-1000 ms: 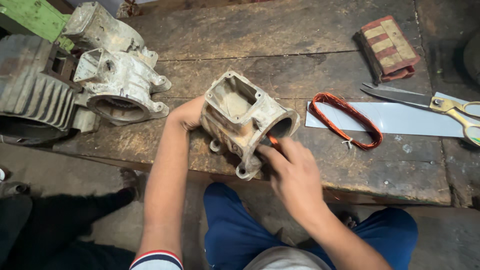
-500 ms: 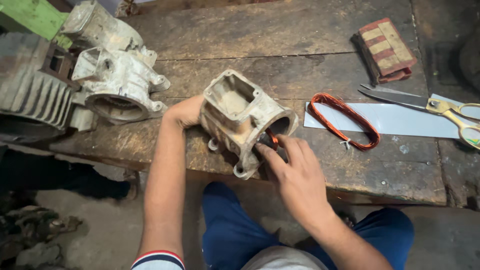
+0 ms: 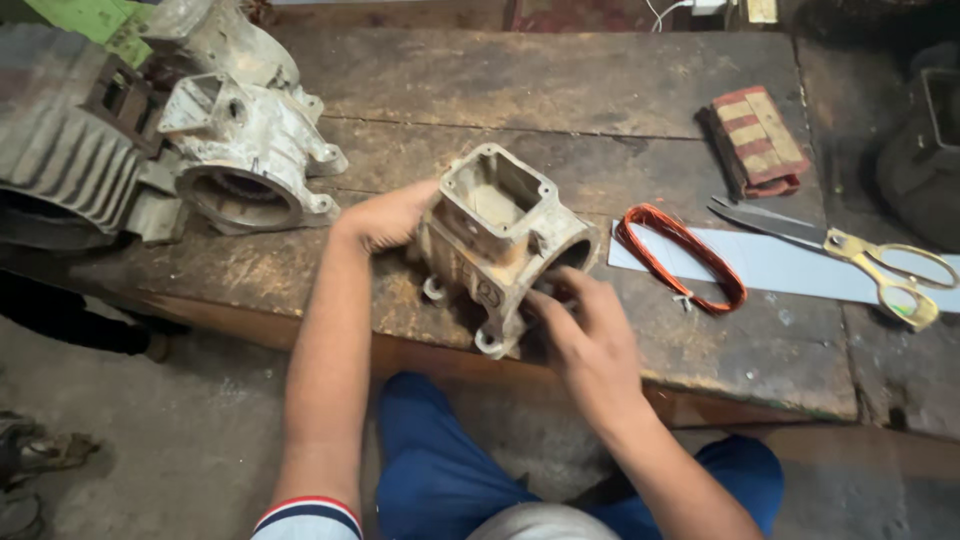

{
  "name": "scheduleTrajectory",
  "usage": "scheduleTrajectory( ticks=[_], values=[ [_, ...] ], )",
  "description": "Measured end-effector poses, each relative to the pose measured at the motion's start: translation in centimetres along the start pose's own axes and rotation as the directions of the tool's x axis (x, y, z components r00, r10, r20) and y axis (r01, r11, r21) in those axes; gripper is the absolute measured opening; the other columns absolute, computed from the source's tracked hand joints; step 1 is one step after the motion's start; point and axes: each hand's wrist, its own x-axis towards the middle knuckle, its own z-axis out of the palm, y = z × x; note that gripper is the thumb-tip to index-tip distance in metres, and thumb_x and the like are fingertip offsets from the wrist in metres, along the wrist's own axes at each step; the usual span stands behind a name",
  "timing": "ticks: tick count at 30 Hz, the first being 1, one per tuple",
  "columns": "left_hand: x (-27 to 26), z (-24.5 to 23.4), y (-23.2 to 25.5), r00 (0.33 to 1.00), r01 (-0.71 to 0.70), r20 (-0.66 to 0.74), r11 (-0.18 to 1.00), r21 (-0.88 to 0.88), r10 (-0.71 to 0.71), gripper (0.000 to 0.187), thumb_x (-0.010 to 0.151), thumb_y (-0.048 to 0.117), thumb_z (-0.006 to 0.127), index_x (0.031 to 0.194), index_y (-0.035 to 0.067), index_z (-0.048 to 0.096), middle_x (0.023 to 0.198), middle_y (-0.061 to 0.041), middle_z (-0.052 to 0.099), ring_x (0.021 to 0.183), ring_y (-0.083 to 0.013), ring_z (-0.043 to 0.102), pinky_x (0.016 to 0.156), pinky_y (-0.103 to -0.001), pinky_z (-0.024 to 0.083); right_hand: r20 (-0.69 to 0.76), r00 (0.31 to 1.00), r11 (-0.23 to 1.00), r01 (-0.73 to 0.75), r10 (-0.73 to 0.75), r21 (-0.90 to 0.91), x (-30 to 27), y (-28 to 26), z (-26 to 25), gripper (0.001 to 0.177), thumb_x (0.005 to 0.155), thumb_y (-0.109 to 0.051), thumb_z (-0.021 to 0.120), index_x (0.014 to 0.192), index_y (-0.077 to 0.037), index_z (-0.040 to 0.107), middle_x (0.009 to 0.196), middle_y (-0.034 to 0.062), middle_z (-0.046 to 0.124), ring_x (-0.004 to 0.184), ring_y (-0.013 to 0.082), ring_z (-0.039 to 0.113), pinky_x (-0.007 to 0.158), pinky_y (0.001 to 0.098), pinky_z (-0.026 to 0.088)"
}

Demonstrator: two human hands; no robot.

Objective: The person inserts copper wire coils into a motor housing and places white insulating paper between layers. They use scissors to cut the paper and repeatedly adjust the coils by hand inside the housing.

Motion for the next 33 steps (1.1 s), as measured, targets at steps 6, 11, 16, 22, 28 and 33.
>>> scheduleTrajectory(
  ticks=[6,11,16,22,28,33],
  values=[
    [-2.1,2.4,3.7,0.963,-0.226,-0.116,0.966,0.128,0.241,0.051,0.094,0.007,0.066,0.143,0.002,0.053,0.140,-0.010,0.063,0.126,-0.0182,0.057,0.107,-0.034,0.047,0.112,0.979,0.970,0.184,-0.167,-0.160,-0.8,-1.8,-3.8,0.058,0.067,0.001,0.071,0.125,0.001,0.070,0.135,0.0184,0.062,0.117,0.0366,0.063,0.097,0.0451,0.053],
    [-9.8,9.2,9.4,0.442,-0.006,-0.782,0.873,0.488,0.440,0.020,0.106,0.018,0.065,0.121,0.005,0.066,0.112,-0.011,0.073,0.100,-0.0213,0.071,0.087,-0.036,0.055,-0.127,0.983,0.971,-0.153,0.131,-0.185,-3.7,0.6,-10.8,0.035,0.087,0.005,0.066,0.119,-0.009,0.069,0.124,0.0115,0.070,0.112,0.0312,0.065,0.095,0.0428,0.052],
    [-13.8,18.8,14.2,0.373,-0.297,-0.392,0.508,0.809,0.841,0.009,0.097,0.009,0.072,0.104,0.007,0.067,0.105,-0.006,0.070,0.097,-0.0242,0.067,0.088,-0.037,0.053,-0.116,0.952,0.872,-0.305,0.282,-0.383,-3.9,5.9,-11.2,0.027,0.102,-0.016,0.070,0.126,-0.004,0.068,0.120,0.0188,0.069,0.111,0.0403,0.063,0.099,0.0478,0.049],
    [-10.2,26.6,14.2,0.591,-0.540,-0.057,0.447,0.713,0.805,0.016,0.096,0.013,0.072,0.110,0.006,0.068,0.102,-0.006,0.065,0.100,-0.0257,0.064,0.089,-0.038,0.053,-0.007,0.962,0.952,-0.271,0.273,-0.145,-4.5,8.0,-8.3,0.039,0.097,-0.024,0.068,0.130,-0.003,0.066,0.119,0.0191,0.068,0.111,0.0394,0.063,0.098,0.0477,0.047],
    [-1.7,30.0,11.8,0.617,-0.277,-0.006,0.224,0.934,0.787,0.039,0.094,0.029,0.062,0.120,0.001,0.068,0.114,-0.011,0.065,0.113,-0.0256,0.058,0.107,-0.043,0.046,-0.197,0.976,0.758,-0.199,0.095,-0.621,-5.2,12.3,-10.6,0.031,0.106,-0.017,0.065,0.134,-0.004,0.064,0.133,0.0171,0.068,0.123,0.0372,0.060,0.102,0.0491,0.043],
    [5.0,30.6,12.8,0.921,0.187,-0.136,-0.109,0.976,0.366,0.084,0.096,0.064,0.030,0.140,-0.003,0.055,0.147,-0.022,0.053,0.145,-0.0386,0.037,0.118,-0.050,0.017,-0.105,0.924,0.475,-0.284,0.368,-0.833,-7.1,14.8,-15.4,0.033,0.097,-0.012,0.063,0.130,-0.011,0.069,0.122,0.0101,0.071,0.111,0.0351,0.062,0.094,0.0472,0.047]
  ],
)
